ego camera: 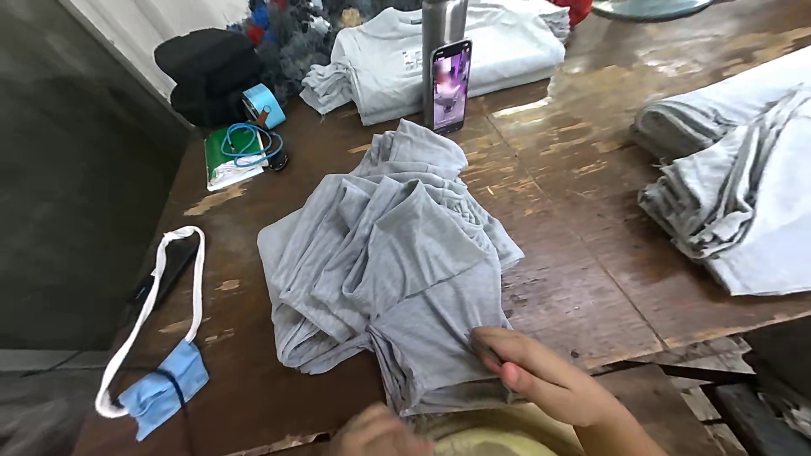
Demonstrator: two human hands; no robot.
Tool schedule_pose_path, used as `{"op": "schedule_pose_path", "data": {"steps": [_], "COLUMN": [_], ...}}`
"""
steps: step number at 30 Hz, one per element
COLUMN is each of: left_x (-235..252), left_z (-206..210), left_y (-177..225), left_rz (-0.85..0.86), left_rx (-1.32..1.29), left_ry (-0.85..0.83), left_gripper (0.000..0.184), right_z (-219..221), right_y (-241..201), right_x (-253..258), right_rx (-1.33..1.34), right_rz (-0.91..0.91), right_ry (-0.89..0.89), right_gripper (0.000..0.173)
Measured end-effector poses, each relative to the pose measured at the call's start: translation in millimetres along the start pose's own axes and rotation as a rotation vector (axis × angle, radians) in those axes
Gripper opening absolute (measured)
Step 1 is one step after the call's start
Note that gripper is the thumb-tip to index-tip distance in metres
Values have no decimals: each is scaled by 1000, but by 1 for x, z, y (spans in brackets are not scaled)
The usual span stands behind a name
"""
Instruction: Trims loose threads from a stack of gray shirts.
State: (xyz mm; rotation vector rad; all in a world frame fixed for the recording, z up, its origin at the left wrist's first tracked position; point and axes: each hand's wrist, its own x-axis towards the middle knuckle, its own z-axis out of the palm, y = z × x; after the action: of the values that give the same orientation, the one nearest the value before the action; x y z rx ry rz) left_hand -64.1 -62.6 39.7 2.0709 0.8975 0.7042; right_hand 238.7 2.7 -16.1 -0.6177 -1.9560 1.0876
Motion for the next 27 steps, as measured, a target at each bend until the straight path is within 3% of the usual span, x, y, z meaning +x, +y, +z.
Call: {"op": "schedule_pose_path", "data": {"steps": [3, 5, 7, 10, 14, 16, 18, 19, 23, 25, 27], "left_x": [31, 48, 53, 54, 67, 81, 88, 88, 70, 59, 50], "left_z": [32, 51, 49, 36, 26, 17, 6, 3, 12, 24, 42], "left_y": [-9, -26, -26, -13, -8, -11, -12, -11, -16, -22, -24], "left_rz": [-133, -127, -55, -47, -35, 41, 99, 115, 153, 101, -1], "left_rx": [293, 296, 47, -385, -630, -695, -684, -654, -297, -56, 206], "left_ry": [365, 558, 639, 692, 707, 735, 712, 691, 457, 326, 233], "left_gripper": [63, 51, 39, 39, 36, 52, 67, 64, 34, 30, 27], "right_z": [6, 15, 15, -11, -31, -25, -22, -20, -9, 0, 7], "right_y": [-11, -17, -18, -25, -51, -55, -51, -48, -19, 2, 19], "right_x": [5, 8, 11, 12, 30, 44, 48, 45, 14, -5, -21], "right_rx": [-39, -181, -407, -602, -377, -203, -243, -309, -336, -298, -224], "right_rz": [-52, -88, -93, -64, -271, -374, -352, -301, -77, -11, 6], "right_ry": [38, 67, 163, 404, 471, 463, 442, 397, 56, 4, 63], "right_gripper": [56, 44, 18, 17, 14, 7, 7, 9, 30, 24, 17]}}
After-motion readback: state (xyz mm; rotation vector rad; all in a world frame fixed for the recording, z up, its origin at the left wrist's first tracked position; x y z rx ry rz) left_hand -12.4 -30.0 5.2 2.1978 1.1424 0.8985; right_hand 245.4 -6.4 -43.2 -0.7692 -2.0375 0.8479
